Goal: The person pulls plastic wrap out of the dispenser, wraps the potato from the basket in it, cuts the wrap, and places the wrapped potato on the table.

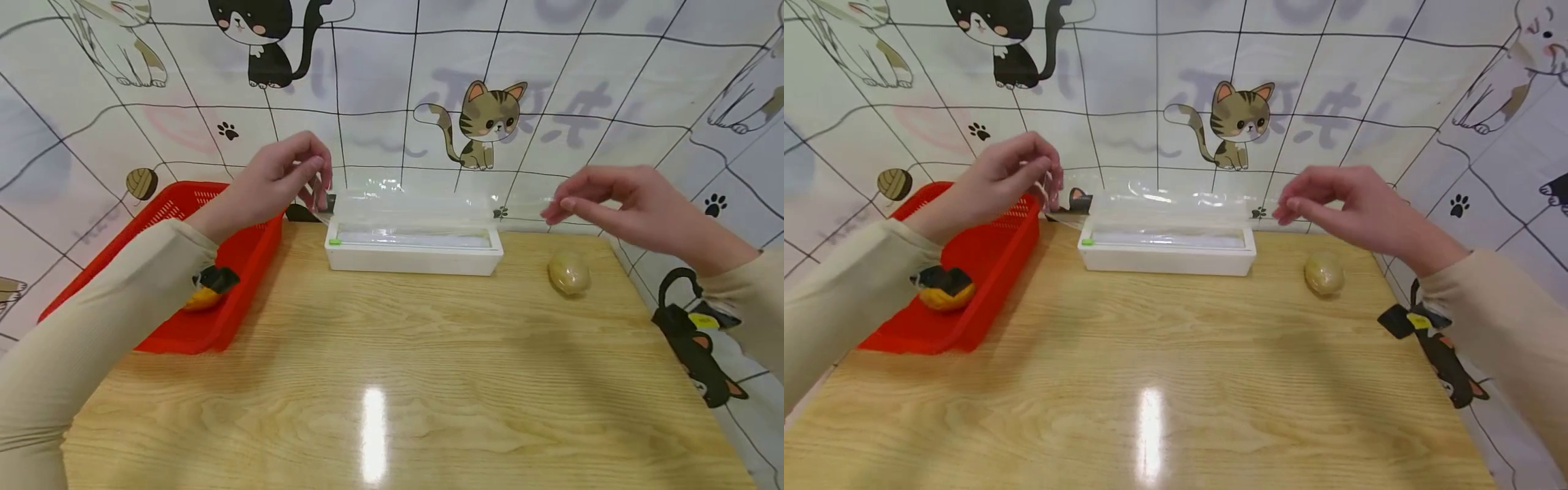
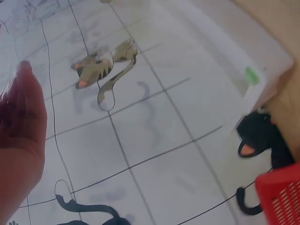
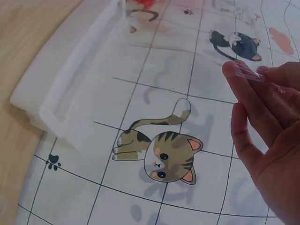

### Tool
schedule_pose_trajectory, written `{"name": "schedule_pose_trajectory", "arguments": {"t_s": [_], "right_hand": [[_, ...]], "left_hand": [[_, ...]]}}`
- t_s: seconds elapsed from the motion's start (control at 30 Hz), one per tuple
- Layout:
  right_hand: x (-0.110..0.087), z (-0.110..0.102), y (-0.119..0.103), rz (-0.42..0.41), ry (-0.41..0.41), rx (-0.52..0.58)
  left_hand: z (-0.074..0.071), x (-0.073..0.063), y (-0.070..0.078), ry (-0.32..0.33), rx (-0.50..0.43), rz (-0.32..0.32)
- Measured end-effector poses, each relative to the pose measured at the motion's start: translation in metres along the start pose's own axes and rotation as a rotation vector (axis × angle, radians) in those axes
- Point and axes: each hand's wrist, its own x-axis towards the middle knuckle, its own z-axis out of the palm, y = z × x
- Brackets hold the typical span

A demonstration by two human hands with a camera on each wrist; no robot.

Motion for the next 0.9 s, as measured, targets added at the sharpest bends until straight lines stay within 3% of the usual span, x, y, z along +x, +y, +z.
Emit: {"name": "schedule_pose_trajectory", "arguments": {"t_s": [0.13, 0.33, 0.57, 0.77, 0.9], "right_hand": [[-0.03, 0.023, -0.004, -0.147, -0.04, 0.063], [-0.069, 0.061, -0.01, -0.234, -0.071, 0.151], [-0.1, 0.114, -0.015, -0.242, -0.122, 0.025], [-0.118, 0.161, -0.005, -0.306, -0.116, -0.043], [-0.126, 0.182, 0.0, -0.353, -0.125, -0.11]], "left_hand": [[0.01, -0.033, -0.007, -0.176, -0.105, 0.008], [0.03, -0.074, -0.022, -0.386, -0.179, 0.053], [0.061, -0.11, -0.054, -0.549, -0.214, 0.03], [0.089, -0.135, -0.079, -0.622, -0.007, 0.122], [0.109, -0.15, -0.08, -0.633, 0.225, 0.109]]}}
